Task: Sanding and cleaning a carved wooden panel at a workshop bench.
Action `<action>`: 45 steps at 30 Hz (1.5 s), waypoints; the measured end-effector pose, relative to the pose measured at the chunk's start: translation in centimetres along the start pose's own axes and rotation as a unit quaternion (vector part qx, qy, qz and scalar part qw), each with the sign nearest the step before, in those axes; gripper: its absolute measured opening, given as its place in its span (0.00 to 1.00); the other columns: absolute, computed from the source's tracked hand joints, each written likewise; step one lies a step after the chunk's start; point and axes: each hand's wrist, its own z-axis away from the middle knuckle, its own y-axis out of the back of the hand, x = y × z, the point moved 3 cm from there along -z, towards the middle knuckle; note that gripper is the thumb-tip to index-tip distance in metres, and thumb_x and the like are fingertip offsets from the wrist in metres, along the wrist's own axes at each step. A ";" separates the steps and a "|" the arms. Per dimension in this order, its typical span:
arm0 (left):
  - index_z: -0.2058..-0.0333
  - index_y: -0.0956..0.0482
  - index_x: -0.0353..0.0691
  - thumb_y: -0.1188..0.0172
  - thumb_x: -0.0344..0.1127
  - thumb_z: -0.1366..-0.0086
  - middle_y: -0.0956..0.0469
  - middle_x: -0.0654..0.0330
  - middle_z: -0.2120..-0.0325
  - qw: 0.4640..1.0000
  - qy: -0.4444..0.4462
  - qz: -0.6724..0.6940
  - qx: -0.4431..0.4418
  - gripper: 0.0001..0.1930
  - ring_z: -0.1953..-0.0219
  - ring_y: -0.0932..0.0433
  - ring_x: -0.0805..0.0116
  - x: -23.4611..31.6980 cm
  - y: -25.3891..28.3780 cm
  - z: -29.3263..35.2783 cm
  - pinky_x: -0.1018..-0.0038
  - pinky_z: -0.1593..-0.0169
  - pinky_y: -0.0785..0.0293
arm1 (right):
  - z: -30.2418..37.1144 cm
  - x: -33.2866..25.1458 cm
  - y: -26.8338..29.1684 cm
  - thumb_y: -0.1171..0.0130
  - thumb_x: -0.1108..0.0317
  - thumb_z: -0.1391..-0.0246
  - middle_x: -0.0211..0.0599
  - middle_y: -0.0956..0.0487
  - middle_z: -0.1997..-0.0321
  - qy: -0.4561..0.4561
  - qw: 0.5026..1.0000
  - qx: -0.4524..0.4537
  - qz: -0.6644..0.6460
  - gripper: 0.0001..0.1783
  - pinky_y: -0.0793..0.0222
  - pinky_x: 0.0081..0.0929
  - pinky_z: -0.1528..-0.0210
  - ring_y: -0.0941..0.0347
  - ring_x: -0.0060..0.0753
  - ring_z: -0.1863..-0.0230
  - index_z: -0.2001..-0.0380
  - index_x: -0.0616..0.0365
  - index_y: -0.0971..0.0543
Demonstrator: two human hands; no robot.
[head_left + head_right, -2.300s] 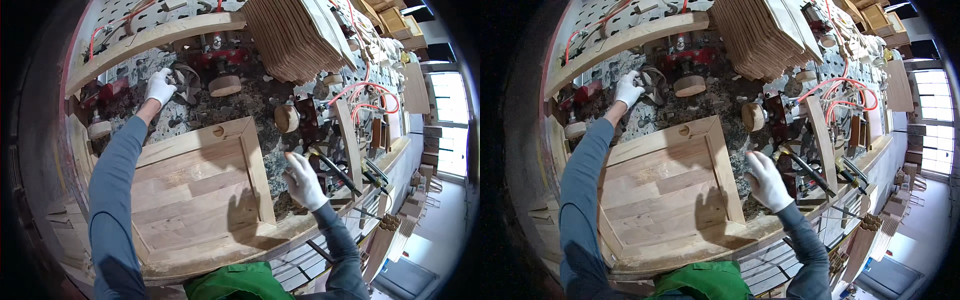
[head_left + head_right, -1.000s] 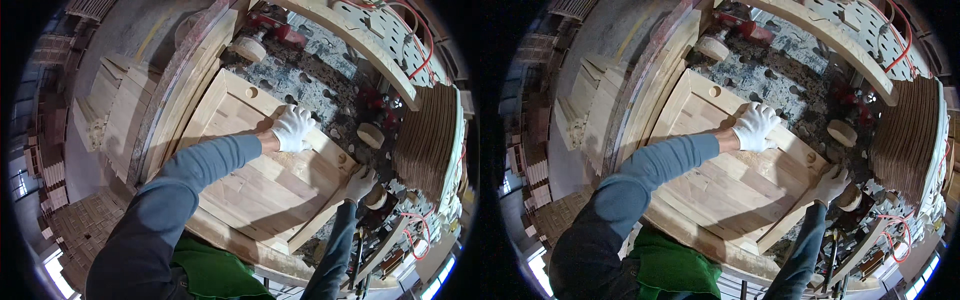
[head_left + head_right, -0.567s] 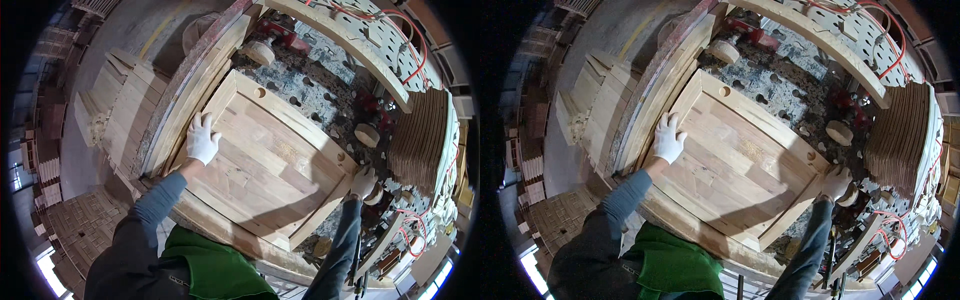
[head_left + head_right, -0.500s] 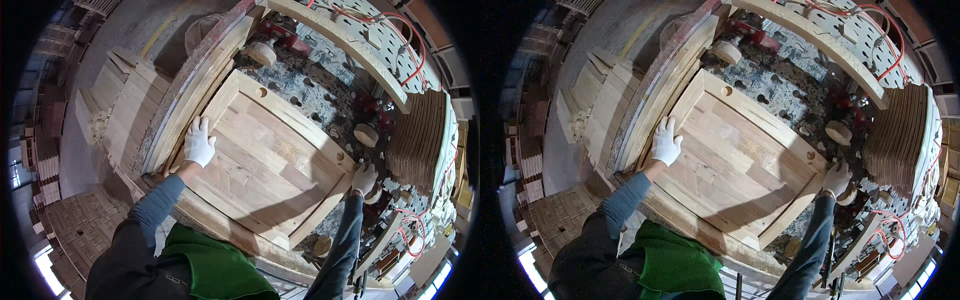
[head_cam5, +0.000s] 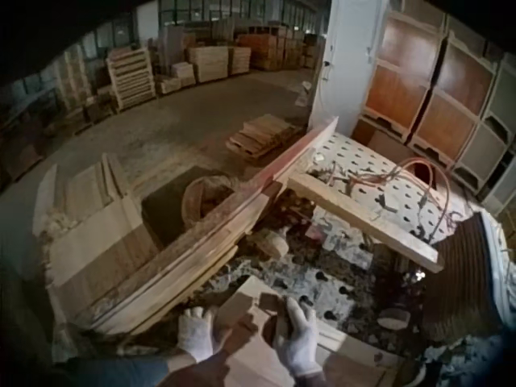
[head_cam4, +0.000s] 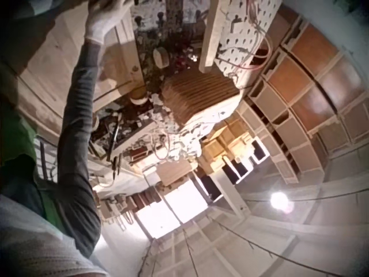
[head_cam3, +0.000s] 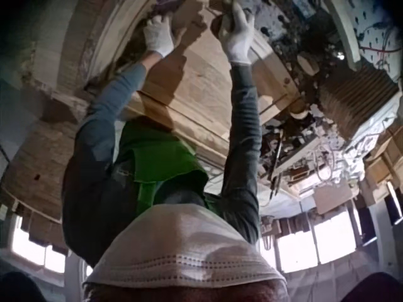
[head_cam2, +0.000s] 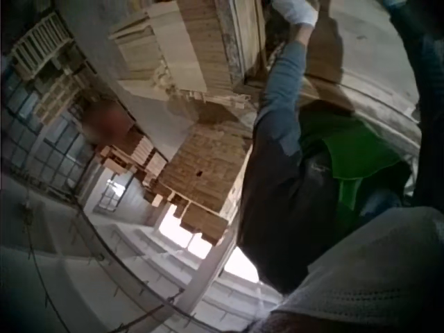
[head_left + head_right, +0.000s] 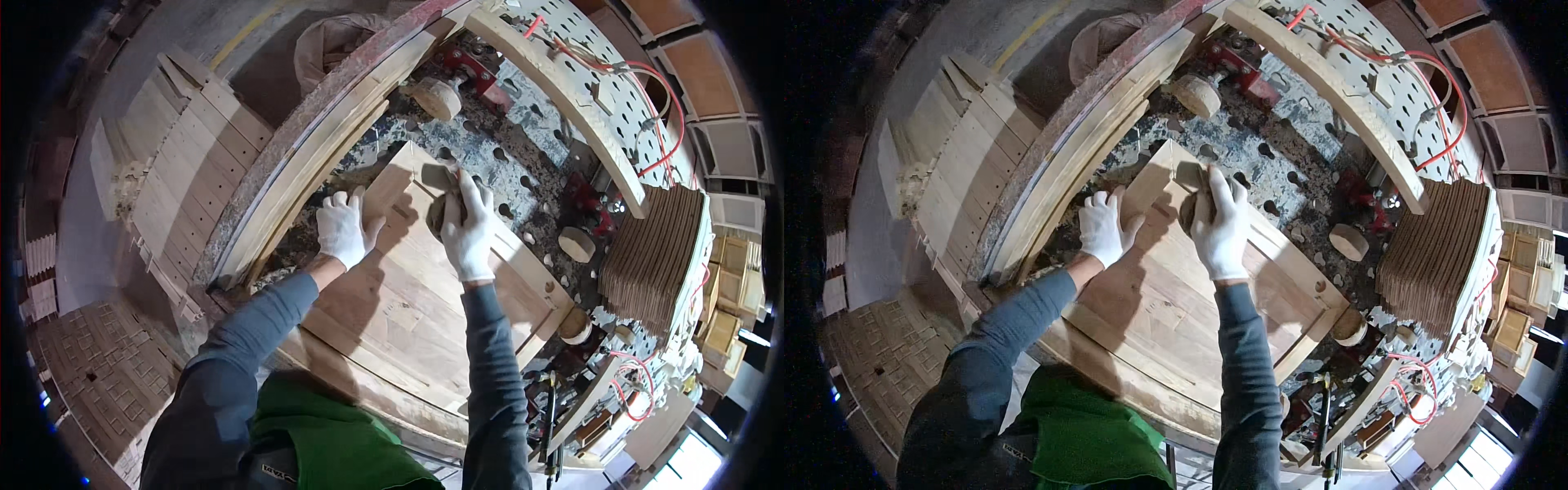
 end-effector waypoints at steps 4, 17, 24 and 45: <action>0.40 0.29 0.35 0.39 0.62 0.35 0.26 0.47 0.54 0.998 -0.002 0.056 -0.014 0.37 0.53 0.26 0.44 -0.4 -1.3 -1.4 0.53 0.53 0.29 | -4.6 1.0 -7.7 0.40 0.62 0.36 0.55 0.24 0.40 0.079 0.982 -0.025 0.173 0.22 0.30 0.53 0.43 0.29 0.62 0.41 0.40 0.51 0.20; 0.39 0.30 0.36 0.35 0.57 0.37 0.26 0.48 0.54 0.995 0.022 0.083 -0.060 0.37 0.53 0.26 0.45 -0.1 -0.4 -1.6 0.51 0.52 0.30 | -4.5 1.0 -10.0 0.36 0.65 0.44 0.42 0.22 0.56 0.178 0.951 -0.035 0.250 0.08 0.30 0.50 0.52 0.28 0.55 0.54 0.60 0.49 0.19; 0.39 0.29 0.36 0.40 0.62 0.34 0.26 0.47 0.54 1.000 -0.007 0.015 -0.002 0.37 0.52 0.25 0.46 -0.1 -1.5 -0.9 0.53 0.51 0.28 | -8.7 3.1 -12.6 0.37 0.62 0.42 0.45 0.21 0.57 0.135 0.957 -0.020 0.256 0.11 0.28 0.51 0.57 0.27 0.56 0.55 0.58 0.52 0.20; 0.41 0.31 0.34 0.36 0.51 0.36 0.26 0.44 0.55 0.994 -0.009 0.104 -0.019 0.32 0.55 0.26 0.43 -0.4 -0.5 -1.6 0.48 0.53 0.31 | -9.7 -1.5 -17.6 0.39 0.67 0.50 0.39 0.20 0.57 0.094 0.948 -0.049 0.300 0.06 0.31 0.49 0.54 0.25 0.47 0.48 0.67 0.49 0.17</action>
